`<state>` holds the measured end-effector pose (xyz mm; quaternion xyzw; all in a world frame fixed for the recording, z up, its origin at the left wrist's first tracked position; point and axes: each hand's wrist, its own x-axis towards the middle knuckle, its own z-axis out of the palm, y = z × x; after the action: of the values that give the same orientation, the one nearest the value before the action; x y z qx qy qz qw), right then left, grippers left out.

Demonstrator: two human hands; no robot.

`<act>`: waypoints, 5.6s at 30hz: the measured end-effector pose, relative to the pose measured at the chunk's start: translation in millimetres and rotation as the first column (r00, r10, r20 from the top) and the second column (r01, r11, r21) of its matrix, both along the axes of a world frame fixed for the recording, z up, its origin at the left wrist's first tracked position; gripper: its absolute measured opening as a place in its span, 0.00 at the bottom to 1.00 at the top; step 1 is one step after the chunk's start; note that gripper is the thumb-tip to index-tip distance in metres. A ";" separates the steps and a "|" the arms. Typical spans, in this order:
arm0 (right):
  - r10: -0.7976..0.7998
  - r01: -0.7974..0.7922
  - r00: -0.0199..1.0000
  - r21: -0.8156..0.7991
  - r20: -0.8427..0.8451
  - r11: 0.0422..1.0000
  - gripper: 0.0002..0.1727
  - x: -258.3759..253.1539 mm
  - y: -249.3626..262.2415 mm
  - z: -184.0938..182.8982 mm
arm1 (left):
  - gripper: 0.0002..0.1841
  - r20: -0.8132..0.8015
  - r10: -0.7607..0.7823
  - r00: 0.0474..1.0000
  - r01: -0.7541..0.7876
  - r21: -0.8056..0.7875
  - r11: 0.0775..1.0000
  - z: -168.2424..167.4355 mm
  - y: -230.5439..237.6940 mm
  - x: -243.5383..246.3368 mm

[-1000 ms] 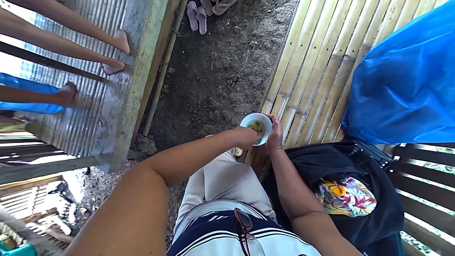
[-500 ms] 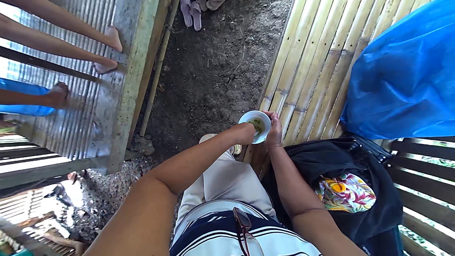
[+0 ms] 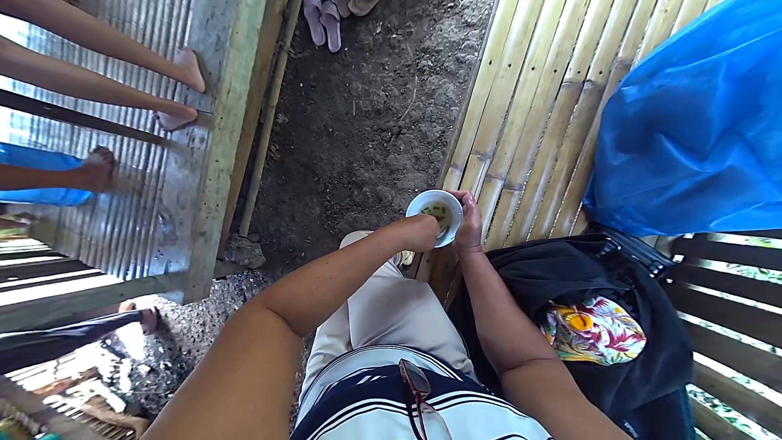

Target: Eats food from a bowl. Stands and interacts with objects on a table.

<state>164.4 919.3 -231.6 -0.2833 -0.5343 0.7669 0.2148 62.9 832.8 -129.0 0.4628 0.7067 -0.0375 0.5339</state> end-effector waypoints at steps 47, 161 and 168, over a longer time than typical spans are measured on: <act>0.012 -0.012 1.000 -0.010 0.007 1.000 0.35 -0.2 -1.3 0.0 | 0.11 0.050 0.076 0.996 -0.070 -0.121 0.990 0.7 3.2 -7.0; -0.013 -0.050 0.952 0.199 0.305 0.979 0.14 52.3 -41.2 61.6 | 0.26 -0.123 0.525 0.842 -0.384 0.547 0.744 12.8 -143.8 118.8; -0.008 -0.060 0.950 0.208 0.312 0.976 0.14 50.4 -39.8 60.1 | 0.26 -0.112 0.540 0.834 -0.395 0.562 0.726 12.9 -145.3 117.9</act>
<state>214.8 879.5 -171.5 -0.3684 -0.6448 0.6534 0.1473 180.8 687.5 -116.2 0.3840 0.8495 0.2286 0.2804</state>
